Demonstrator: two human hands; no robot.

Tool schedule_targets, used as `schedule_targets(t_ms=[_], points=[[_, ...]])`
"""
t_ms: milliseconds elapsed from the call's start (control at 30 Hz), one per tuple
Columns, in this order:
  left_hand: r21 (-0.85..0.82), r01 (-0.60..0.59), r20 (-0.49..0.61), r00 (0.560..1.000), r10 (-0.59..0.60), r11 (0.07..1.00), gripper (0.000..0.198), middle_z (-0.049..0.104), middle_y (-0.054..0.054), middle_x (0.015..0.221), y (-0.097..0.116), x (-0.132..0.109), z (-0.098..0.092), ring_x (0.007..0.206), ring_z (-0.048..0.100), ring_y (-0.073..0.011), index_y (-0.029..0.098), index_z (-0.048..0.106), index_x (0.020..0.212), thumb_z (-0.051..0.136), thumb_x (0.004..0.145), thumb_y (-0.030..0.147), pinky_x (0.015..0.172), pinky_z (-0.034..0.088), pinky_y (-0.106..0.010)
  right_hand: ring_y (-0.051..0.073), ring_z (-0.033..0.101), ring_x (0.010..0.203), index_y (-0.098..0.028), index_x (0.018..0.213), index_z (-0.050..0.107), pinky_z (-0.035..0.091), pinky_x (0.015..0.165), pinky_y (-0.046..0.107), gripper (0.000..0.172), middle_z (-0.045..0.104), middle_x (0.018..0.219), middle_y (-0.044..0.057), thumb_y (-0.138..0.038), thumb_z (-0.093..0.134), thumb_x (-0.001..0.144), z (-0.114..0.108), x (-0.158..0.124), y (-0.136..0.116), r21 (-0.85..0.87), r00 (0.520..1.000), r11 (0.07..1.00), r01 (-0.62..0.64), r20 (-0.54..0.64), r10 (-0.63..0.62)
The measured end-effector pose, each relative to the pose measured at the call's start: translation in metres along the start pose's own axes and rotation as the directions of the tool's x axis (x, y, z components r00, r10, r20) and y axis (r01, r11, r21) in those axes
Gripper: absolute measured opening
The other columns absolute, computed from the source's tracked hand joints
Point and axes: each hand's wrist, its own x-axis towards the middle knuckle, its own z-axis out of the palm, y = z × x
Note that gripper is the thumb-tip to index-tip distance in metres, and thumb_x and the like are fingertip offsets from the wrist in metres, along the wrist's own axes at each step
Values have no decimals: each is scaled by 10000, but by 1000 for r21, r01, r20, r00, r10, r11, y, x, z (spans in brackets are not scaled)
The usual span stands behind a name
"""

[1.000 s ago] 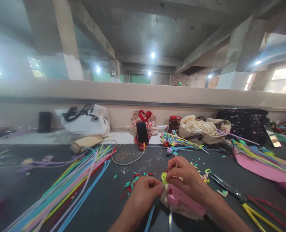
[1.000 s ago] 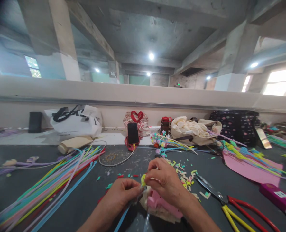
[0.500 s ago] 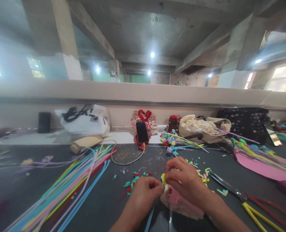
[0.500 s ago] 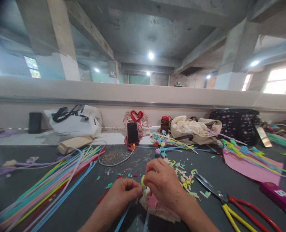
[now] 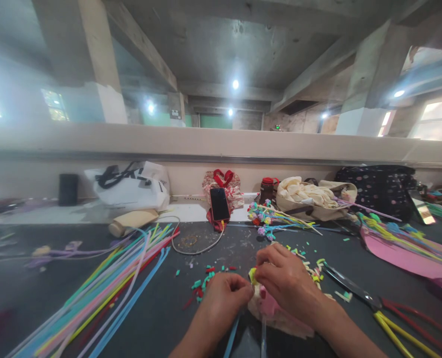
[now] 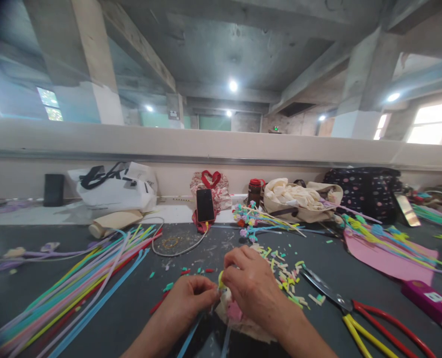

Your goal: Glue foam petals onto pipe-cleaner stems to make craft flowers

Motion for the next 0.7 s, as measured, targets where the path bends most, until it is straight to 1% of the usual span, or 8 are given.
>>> schedule_targets(t_ms=[133, 233, 300, 367, 433, 500, 600, 700], points=[[-35, 11, -24, 1000, -11, 999, 164, 474, 38, 450, -3, 3, 0, 467, 382, -87, 129, 556, 482, 515, 593, 243, 457, 251, -204, 146, 465, 724, -203, 722, 622, 363, 627, 273, 162, 573, 817, 32, -118, 497, 779, -1, 0, 2, 16, 1000, 1000, 2, -17, -1], [-125, 36, -37, 999, -41, 992, 182, 463, 48, 415, -3, 3, -1, 408, 349, -66, 126, 555, 483, 565, 587, 275, 416, 226, -196, 155, 499, 789, -228, 910, 620, 398, 675, 277, 216, 580, 864, 46, -129, 461, 805, -9, 0, 4, 121, 994, 993, -11, -104, 24], [-253, 71, -43, 996, -85, 965, 208, 469, 55, 411, 0, 1, -2, 356, 312, -47, 129, 561, 529, 593, 592, 325, 384, 203, -189, 164, 508, 869, -225, 1013, 584, 413, 731, 280, 248, 567, 936, 61, -156, 457, 812, -14, 0, 5, 245, 978, 967, -66, -176, 111], [-413, 109, -19, 992, -128, 904, 236, 482, 59, 419, 5, -2, -4, 313, 275, -28, 137, 558, 581, 611, 597, 366, 356, 178, -180, 171, 513, 906, -216, 1037, 568, 419, 753, 279, 251, 555, 976, 68, -185, 460, 812, -17, -1, 5, 361, 948, 919, -157, -208, 243], [-554, 138, 36, 989, -142, 821, 253, 475, 64, 412, 8, -4, -5, 290, 252, -14, 142, 541, 587, 628, 594, 380, 337, 150, -167, 176, 527, 895, -211, 1003, 580, 425, 745, 278, 228, 562, 970, 66, -202, 467, 806, -16, -1, 6, 439, 914, 864, -247, -190, 358], [-648, 165, 87, 986, -142, 743, 257, 462, 67, 403, 10, -5, -6, 288, 251, -1, 140, 527, 575, 655, 581, 363, 330, 128, -152, 173, 543, 857, -207, 953, 597, 428, 725, 274, 200, 579, 931, 58, -206, 471, 798, -12, 0, 6, 487, 895, 817, -308, -144, 423], [-709, 194, 140, 981, -134, 678, 255, 452, 68, 409, 8, -4, -9, 289, 254, 10, 132, 532, 581, 675, 579, 343, 322, 121, -141, 158, 556, 779, -198, 884, 615, 426, 679, 255, 170, 597, 840, 40, -200, 475, 789, -6, 2, 3, 514, 891, 786, -343, -86, 445], [-727, 207, 160, 978, -132, 654, 248, 456, 65, 431, 5, -3, -12, 294, 277, 10, 125, 560, 628, 677, 586, 341, 316, 139, -136, 145, 552, 708, -191, 845, 630, 410, 627, 235, 158, 600, 745, 26, -193, 486, 780, -3, 4, -2, 504, 901, 789, -352, -46, 431]])
